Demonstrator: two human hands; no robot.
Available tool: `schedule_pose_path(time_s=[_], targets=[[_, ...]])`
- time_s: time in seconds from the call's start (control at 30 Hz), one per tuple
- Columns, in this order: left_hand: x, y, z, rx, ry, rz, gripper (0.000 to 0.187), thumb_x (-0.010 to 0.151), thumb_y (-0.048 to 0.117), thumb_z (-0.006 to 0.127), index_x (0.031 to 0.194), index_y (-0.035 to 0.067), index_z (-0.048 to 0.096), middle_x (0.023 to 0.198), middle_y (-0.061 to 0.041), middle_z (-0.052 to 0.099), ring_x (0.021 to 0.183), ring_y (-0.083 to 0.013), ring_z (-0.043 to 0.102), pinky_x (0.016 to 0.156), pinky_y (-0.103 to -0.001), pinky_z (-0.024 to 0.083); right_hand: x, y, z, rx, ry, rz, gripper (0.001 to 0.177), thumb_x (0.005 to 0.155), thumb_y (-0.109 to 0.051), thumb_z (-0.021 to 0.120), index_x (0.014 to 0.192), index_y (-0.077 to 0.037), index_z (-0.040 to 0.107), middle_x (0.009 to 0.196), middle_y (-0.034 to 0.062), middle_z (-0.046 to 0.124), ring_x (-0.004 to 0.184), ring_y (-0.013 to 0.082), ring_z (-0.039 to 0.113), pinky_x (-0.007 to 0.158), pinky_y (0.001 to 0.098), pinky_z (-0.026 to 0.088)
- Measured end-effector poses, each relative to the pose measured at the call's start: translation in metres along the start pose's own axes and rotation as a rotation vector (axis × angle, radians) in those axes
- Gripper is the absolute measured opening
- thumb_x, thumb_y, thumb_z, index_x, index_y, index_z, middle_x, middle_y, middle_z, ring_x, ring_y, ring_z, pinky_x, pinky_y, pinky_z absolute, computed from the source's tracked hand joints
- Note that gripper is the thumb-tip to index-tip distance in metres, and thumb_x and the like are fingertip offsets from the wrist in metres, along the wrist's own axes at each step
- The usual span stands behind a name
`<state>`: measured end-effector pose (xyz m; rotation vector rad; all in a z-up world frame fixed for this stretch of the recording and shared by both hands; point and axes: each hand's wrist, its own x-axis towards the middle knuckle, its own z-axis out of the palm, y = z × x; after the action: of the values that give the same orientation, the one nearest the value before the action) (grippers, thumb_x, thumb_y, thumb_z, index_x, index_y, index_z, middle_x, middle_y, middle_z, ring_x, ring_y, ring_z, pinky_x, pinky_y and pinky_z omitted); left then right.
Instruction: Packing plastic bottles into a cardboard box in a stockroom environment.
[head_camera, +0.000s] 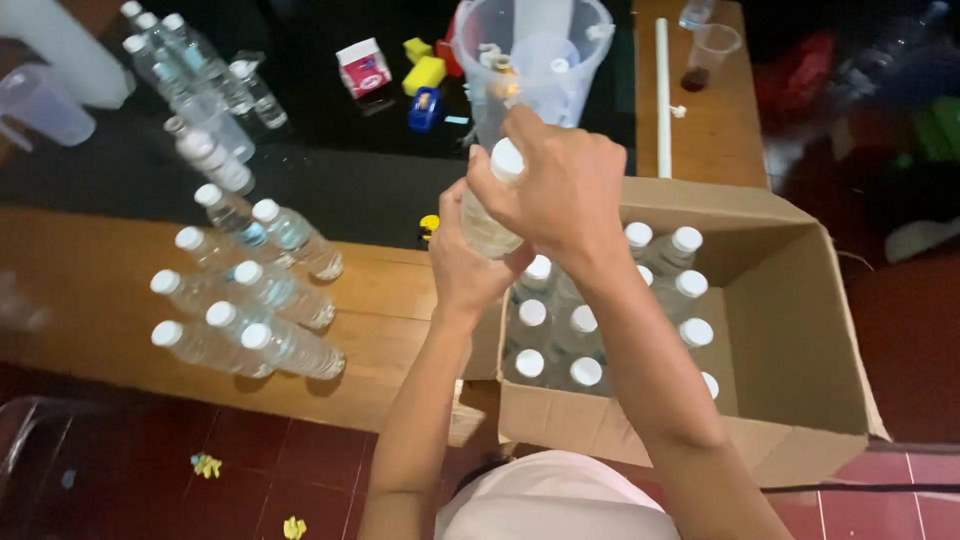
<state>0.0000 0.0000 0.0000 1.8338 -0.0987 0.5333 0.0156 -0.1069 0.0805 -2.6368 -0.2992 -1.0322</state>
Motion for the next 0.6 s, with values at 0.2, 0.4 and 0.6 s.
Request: schedule_pose_path(time_s=[0.2, 0.4, 0.6], targets=[[0.0, 0.048, 0.021, -0.101, -0.376, 0.027, 0.072, 0.061, 0.034, 0.078, 0.121, 0.013, 0.044, 0.111, -0.006, 0.064, 0.095, -0.0205, 0.067, 0.072, -0.03, 0.054, -0.01, 0.043, -0.031, -0.094, 0.06, 0.083, 0.038, 0.089, -0.047, 0.052, 0.074, -0.013, 0.047, 0.045, 0.0002, 0.04, 0.041, 0.0236, 0.039, 0.039, 0.0358, 0.025], [0.007, 0.101, 0.05, 0.218, -0.748, -0.167, 0.078, 0.053, 0.041, 0.07, 0.126, 0.025, 0.046, 0.117, 0.006, 0.063, 0.107, -0.0187, 0.06, 0.083, -0.034, 0.046, -0.034, 0.095, -0.065, -0.057, 0.134, 0.215, 0.04, 0.096, -0.039, 0.054, 0.07, -0.009, 0.048, 0.051, 0.005, 0.043, 0.046, 0.0251, 0.04, 0.045, 0.0387, 0.027], [-0.002, 0.078, 0.103, 0.045, -0.844, 0.053, 0.073, 0.045, 0.042, 0.083, 0.112, 0.032, 0.055, 0.097, -0.007, 0.071, 0.097, -0.0286, 0.068, 0.088, -0.039, 0.054, -0.08, 0.162, -0.06, -0.073, 0.25, 0.432, 0.04, 0.093, -0.05, 0.058, 0.068, -0.018, 0.052, 0.046, 0.0082, 0.039, 0.046, 0.0285, 0.05, 0.051, 0.0337, 0.038]])
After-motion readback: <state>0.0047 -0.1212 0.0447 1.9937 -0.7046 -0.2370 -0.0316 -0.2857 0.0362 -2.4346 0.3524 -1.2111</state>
